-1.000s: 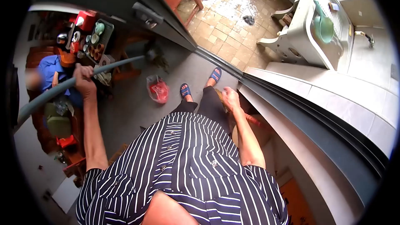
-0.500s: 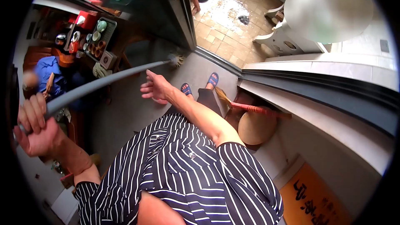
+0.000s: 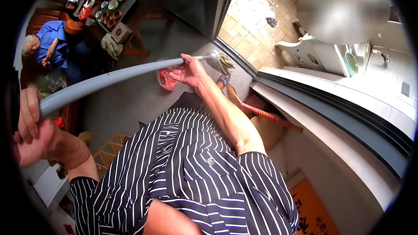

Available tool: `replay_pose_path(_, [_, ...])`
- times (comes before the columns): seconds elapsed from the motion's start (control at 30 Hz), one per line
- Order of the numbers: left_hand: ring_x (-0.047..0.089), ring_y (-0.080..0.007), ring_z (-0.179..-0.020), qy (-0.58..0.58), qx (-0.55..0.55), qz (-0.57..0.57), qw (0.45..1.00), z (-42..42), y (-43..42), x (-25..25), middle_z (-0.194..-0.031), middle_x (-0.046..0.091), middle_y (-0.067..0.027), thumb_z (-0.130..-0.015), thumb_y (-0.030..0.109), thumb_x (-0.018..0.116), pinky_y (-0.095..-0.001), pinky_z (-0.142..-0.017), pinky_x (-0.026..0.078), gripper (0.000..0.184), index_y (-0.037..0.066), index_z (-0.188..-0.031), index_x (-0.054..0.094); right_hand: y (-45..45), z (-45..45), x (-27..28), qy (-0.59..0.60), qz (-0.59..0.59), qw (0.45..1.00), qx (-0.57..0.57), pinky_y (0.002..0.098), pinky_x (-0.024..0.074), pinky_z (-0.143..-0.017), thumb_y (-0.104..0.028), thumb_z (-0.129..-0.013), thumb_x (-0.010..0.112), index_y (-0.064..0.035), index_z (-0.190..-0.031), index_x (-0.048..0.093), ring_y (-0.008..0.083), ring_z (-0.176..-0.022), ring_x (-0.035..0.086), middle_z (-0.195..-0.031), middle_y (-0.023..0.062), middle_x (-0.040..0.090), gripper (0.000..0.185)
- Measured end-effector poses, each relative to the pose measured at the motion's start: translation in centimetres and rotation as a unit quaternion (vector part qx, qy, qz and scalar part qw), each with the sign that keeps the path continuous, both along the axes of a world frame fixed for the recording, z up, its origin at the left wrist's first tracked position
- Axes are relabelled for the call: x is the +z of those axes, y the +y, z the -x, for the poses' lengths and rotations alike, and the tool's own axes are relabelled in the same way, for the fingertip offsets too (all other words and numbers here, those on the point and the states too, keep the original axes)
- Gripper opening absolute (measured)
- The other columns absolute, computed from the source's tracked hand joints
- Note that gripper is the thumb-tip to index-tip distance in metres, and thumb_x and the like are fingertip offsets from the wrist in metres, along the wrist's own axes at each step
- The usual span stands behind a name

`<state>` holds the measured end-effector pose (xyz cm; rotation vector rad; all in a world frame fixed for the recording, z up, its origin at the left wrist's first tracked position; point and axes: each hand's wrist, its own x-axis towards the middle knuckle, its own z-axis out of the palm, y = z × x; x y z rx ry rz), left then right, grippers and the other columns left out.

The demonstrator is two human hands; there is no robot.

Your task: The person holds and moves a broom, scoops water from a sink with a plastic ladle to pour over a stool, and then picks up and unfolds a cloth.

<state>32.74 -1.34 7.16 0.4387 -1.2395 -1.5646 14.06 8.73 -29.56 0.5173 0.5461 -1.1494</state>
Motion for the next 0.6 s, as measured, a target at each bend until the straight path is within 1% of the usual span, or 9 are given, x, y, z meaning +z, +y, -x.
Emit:
replay_pose_path(0.07, [0.019, -0.0066, -0.035, -0.009, -0.008, 0.031, 0.999, 0.2, 0.3, 0.1, -0.036, 0.027, 0.0053, -0.062, 0.015, 0.046, -0.0205, -0.049, 0.024, 0.031, 0.022, -0.047, 0.019, -1.0, -0.4, -0.3, -0.008, 0.019, 1.0, 0.0, 0.0386, 0.0527, -0.067, -0.031, -0.09, 0.042, -0.0005, -0.092, 0.049, 0.0275, -0.075, 0.059, -0.086, 0.0161, 0.057, 0.031])
replay_pose_path(0.2, [0.022, -0.0059, -0.036, -0.021, -0.011, 0.098, 0.995, 0.8, 0.8, 0.0, -0.039, 0.028, 0.0063, -0.068, 0.015, 0.051, -0.0197, -0.049, 0.025, 0.03, 0.02, -0.052, 0.025, -3.9, -1.9, -0.4, -0.002, 0.013, 1.0, 0.015, 0.0424, 0.0516, -0.062, -0.034, -0.089, 0.043, -0.0009, -0.084, 0.053, 0.0278, -0.073, 0.059, -0.076, 0.0135, 0.057, 0.035])
replay_pose_path(0.3, [0.023, -0.0054, -0.037, -0.021, -0.01, 0.142, 0.99, 1.6, 0.9, -0.5, -0.042, 0.029, 0.007, -0.072, 0.014, 0.054, -0.0191, -0.048, 0.026, 0.03, 0.018, -0.055, 0.03, -4.3, -3.0, -0.8, 0.026, -0.018, 0.999, 0.017, 0.0439, 0.0512, -0.063, -0.035, -0.089, 0.042, -0.0032, -0.091, 0.048, 0.0288, -0.074, 0.058, -0.09, 0.0177, 0.056, 0.033])
replay_pose_path(0.37, [0.025, -0.005, -0.038, -0.026, -0.024, 0.16, 0.986, 1.8, 0.2, -0.8, -0.044, 0.029, 0.0075, -0.075, 0.014, 0.056, -0.0187, -0.048, 0.026, 0.03, 0.017, -0.057, 0.033, -2.9, -2.6, -1.1, 0.045, 0.017, 0.998, 0.037, 0.0424, 0.0513, -0.066, -0.034, -0.09, 0.041, -0.0042, -0.097, 0.043, 0.0279, -0.079, 0.057, -0.094, 0.0176, 0.055, 0.031])
replay_pose_path(0.4, [0.028, -0.0067, -0.04, -0.066, -0.07, 0.159, 0.983, 1.1, -0.6, -0.5, -0.044, 0.033, 0.0061, -0.08, 0.027, 0.049, -0.0232, -0.053, 0.027, 0.028, 0.017, -0.058, 0.034, -1.8, -2.2, -1.8, 0.062, 0.0, 0.997, 0.039, 0.0422, 0.0515, -0.068, -0.033, -0.09, 0.042, -0.0039, -0.098, 0.043, 0.0277, -0.079, 0.057, -0.094, 0.0173, 0.055, 0.03])
replay_pose_path(0.5, [0.028, -0.0074, -0.041, -0.071, -0.018, 0.144, 0.987, 1.7, -2.2, -1.7, -0.044, 0.032, 0.005, -0.083, 0.027, 0.045, -0.0246, -0.053, 0.027, 0.029, 0.017, -0.058, 0.033, 3.3, 0.1, -3.7, 0.114, -0.083, 0.99, 0.02, 0.0426, 0.0519, -0.072, -0.028, -0.088, 0.046, -0.0025, -0.103, 0.045, 0.0275, -0.082, 0.058, -0.096, 0.0173, 0.055, 0.029])
replay_pose_path(0.53, [0.028, -0.0087, -0.042, -0.083, -0.053, 0.168, 0.981, 1.4, -3.8, -2.3, -0.045, 0.031, 0.0042, -0.085, 0.027, 0.041, -0.0262, -0.054, 0.026, 0.03, 0.016, -0.059, 0.032, 6.1, 0.9, -7.6, 0.121, -0.077, 0.99, -0.002, 0.0436, 0.051, -0.075, -0.025, -0.087, 0.048, -0.0022, -0.106, 0.044, 0.0281, -0.084, 0.057, -0.098, 0.0178, 0.054, 0.03])
replay_pose_path(0.57, [0.027, -0.0093, -0.042, -0.071, -0.033, 0.129, 0.988, 1.8, -5.1, -3.2, -0.045, 0.029, 0.0041, -0.085, 0.026, 0.041, -0.0261, -0.054, 0.026, 0.031, 0.015, -0.058, 0.031, 8.1, 2.0, -7.6, 0.137, -0.109, 0.984, -0.022, 0.0444, 0.05, -0.077, -0.024, -0.086, 0.049, -0.0019, -0.108, 0.044, 0.029, -0.087, 0.057, -0.1, 0.0185, 0.054, 0.031])
replay_pose_path(0.6, [0.027, -0.0096, -0.042, -0.082, -0.042, 0.142, 0.986, 2.3, -6.6, -4.1, -0.045, 0.028, 0.0037, -0.086, 0.025, 0.041, -0.0265, -0.053, 0.026, 0.032, 0.015, -0.057, 0.03, 10.1, 3.1, -7.7, 0.155, -0.14, 0.977, -0.041, 0.0453, 0.0491, -0.079, -0.022, -0.085, 0.051, -0.0016, -0.11, 0.044, 0.0299, -0.09, 0.056, -0.103, 0.0191, 0.053, 0.033])
